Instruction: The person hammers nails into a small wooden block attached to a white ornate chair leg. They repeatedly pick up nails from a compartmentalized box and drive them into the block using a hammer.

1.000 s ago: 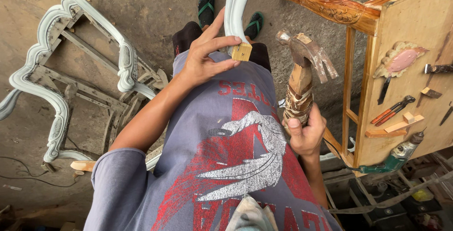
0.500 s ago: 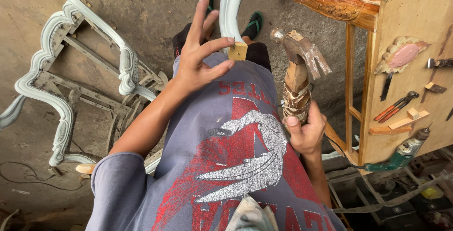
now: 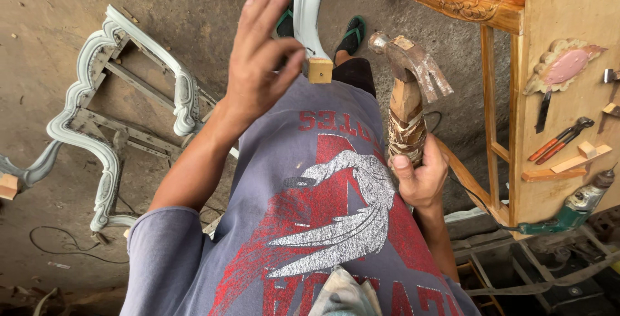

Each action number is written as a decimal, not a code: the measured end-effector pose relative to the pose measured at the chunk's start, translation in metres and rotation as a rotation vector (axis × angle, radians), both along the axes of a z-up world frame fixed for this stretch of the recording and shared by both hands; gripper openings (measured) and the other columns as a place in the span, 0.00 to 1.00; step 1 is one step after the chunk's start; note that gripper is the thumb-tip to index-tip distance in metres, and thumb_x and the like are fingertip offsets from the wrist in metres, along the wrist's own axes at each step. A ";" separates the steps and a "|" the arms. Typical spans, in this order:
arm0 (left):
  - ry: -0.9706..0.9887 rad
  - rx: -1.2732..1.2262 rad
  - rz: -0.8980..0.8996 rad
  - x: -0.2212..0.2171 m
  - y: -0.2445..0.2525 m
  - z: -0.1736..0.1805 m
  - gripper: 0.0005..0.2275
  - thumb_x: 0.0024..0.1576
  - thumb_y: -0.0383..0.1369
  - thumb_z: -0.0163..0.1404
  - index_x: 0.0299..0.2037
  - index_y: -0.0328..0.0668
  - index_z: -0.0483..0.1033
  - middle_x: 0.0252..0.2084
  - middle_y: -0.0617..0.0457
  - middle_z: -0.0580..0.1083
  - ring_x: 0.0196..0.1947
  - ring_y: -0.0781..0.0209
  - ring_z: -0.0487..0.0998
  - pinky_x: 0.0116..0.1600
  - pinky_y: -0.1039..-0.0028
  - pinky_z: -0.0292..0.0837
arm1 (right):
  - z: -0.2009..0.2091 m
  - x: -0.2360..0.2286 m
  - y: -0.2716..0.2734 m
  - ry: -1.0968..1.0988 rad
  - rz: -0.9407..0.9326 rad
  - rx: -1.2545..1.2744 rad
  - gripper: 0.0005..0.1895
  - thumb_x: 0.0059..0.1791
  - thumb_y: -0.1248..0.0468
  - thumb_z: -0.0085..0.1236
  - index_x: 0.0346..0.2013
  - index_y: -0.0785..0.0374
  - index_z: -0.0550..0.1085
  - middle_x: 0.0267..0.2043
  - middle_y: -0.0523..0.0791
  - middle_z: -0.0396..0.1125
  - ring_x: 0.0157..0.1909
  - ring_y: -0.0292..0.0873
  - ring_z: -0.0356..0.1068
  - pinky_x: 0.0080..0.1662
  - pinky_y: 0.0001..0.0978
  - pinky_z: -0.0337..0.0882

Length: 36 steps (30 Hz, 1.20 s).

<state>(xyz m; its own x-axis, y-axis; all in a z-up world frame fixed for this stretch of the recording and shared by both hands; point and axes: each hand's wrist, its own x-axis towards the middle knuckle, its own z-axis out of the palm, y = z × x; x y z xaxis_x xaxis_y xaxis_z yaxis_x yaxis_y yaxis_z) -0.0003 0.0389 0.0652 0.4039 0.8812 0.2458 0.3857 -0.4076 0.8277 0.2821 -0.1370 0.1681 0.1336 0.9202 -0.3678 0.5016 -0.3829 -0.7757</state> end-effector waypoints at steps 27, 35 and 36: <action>-0.779 -1.354 0.071 0.023 -0.049 -0.045 0.34 0.61 0.59 0.44 0.64 0.36 0.64 0.62 0.50 0.71 0.61 0.61 0.73 0.66 0.68 0.70 | -0.039 0.017 -0.027 0.105 -0.125 0.059 0.34 0.55 0.39 0.54 0.52 0.71 0.70 0.36 0.47 0.73 0.38 0.42 0.76 0.43 0.33 0.74; -1.195 -1.330 0.100 0.074 -0.001 -0.092 0.29 0.61 0.61 0.39 0.44 0.37 0.69 0.39 0.48 0.72 0.38 0.57 0.76 0.44 0.66 0.75 | -0.028 -0.001 -0.033 -0.006 0.091 0.068 0.33 0.53 0.42 0.59 0.52 0.72 0.71 0.37 0.51 0.74 0.39 0.51 0.79 0.42 0.39 0.76; -1.220 -1.337 0.093 0.077 0.001 -0.091 0.29 0.62 0.62 0.40 0.42 0.38 0.69 0.37 0.49 0.71 0.36 0.59 0.74 0.41 0.69 0.73 | -0.027 -0.003 -0.030 -0.024 0.105 0.047 0.32 0.53 0.43 0.59 0.51 0.72 0.71 0.36 0.51 0.74 0.38 0.51 0.79 0.42 0.39 0.76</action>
<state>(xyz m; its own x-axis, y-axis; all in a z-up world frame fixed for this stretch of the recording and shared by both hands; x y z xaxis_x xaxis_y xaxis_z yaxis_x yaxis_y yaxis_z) 0.0764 0.0400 -0.0263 0.5016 0.7184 -0.4819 -0.6425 0.6824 0.3485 0.2787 -0.1674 0.1413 0.0440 0.9457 -0.3221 0.5552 -0.2912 -0.7791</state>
